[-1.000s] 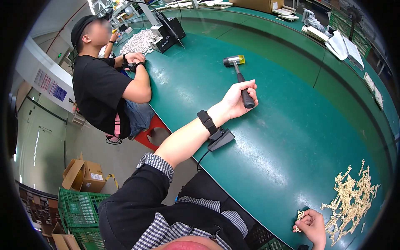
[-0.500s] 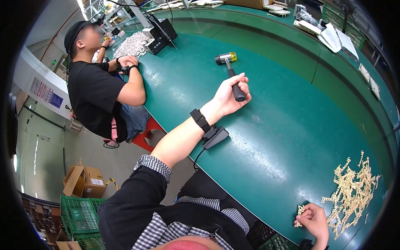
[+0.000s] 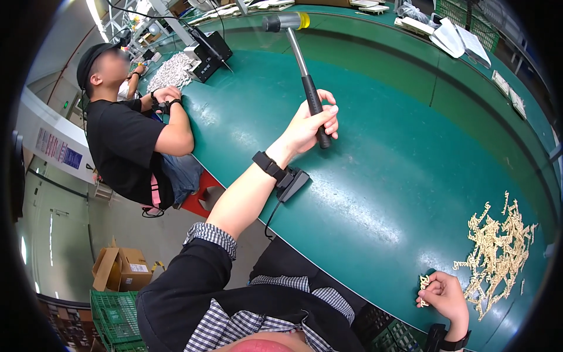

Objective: The person picks up a hammer and a small gold-colored piece, strikes the piece with the hammer, and then sets the hammer down to pick up another piece.

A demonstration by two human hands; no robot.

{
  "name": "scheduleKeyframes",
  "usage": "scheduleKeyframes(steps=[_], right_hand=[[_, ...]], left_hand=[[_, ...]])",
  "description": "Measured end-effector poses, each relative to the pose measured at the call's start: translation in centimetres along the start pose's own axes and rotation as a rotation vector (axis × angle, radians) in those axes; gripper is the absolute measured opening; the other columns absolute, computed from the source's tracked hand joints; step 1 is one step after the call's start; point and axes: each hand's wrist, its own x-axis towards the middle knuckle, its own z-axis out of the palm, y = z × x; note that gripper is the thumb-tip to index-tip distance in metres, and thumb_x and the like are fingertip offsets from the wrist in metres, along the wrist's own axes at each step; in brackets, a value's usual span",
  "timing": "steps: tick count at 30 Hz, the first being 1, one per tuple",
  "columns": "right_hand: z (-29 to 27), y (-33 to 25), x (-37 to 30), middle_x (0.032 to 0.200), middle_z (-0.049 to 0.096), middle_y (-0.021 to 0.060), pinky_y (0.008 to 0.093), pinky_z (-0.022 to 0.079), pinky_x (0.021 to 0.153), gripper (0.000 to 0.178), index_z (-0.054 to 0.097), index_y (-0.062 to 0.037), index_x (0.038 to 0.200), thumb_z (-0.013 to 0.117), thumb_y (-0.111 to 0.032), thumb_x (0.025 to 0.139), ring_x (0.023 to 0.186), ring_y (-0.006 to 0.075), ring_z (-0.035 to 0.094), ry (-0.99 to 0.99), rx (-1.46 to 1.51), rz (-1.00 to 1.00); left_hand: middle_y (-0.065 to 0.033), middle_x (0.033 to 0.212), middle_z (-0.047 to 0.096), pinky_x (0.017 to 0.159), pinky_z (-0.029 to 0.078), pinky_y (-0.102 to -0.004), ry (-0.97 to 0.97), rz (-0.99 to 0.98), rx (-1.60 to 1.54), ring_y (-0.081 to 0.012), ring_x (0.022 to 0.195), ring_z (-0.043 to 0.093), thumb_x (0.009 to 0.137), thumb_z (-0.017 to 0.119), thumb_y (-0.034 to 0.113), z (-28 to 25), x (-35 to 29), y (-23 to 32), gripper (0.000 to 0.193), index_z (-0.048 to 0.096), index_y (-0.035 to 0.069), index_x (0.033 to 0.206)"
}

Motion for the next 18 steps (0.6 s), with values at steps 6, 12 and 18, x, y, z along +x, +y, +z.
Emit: scheduleKeyframes(steps=[6,12,18], right_hand=[[0.0,0.0,-0.3,0.063,0.060,0.0113,0.0266,0.052,0.051,0.018,0.046,0.0032,0.084,0.059,0.011,0.074,0.058,0.0199,0.064,0.014,-0.025,0.005],[0.1,0.1,0.5,0.063,0.060,0.0113,0.0275,0.052,0.050,0.019,0.046,0.0032,0.085,0.059,0.011,0.074,0.057,0.0200,0.064,-0.007,0.022,-0.008],[-0.5,1.7,-0.2,0.063,0.059,0.0108,0.0284,0.053,0.051,0.019,0.045,0.0039,0.084,0.059,0.011,0.074,0.058,0.0199,0.064,0.013,0.000,-0.032]], left_hand=[[-0.0007,0.064,0.047,0.052,0.043,-0.0246,-0.075,0.153,0.310,-0.0087,0.054,0.048,0.087,0.056,0.008,0.2,0.6,-1.7,0.011,0.047,0.005,0.092],[-0.0008,0.065,0.050,0.052,0.042,-0.0228,-0.129,0.178,0.478,-0.0081,0.055,0.050,0.087,0.056,0.008,-0.3,0.1,-1.6,0.006,0.054,0.003,0.089],[-0.0007,0.067,0.051,0.056,0.042,-0.0224,-0.215,0.130,0.505,-0.0080,0.059,0.050,0.088,0.056,0.011,0.9,0.0,-1.7,0.009,0.056,0.003,0.090]])
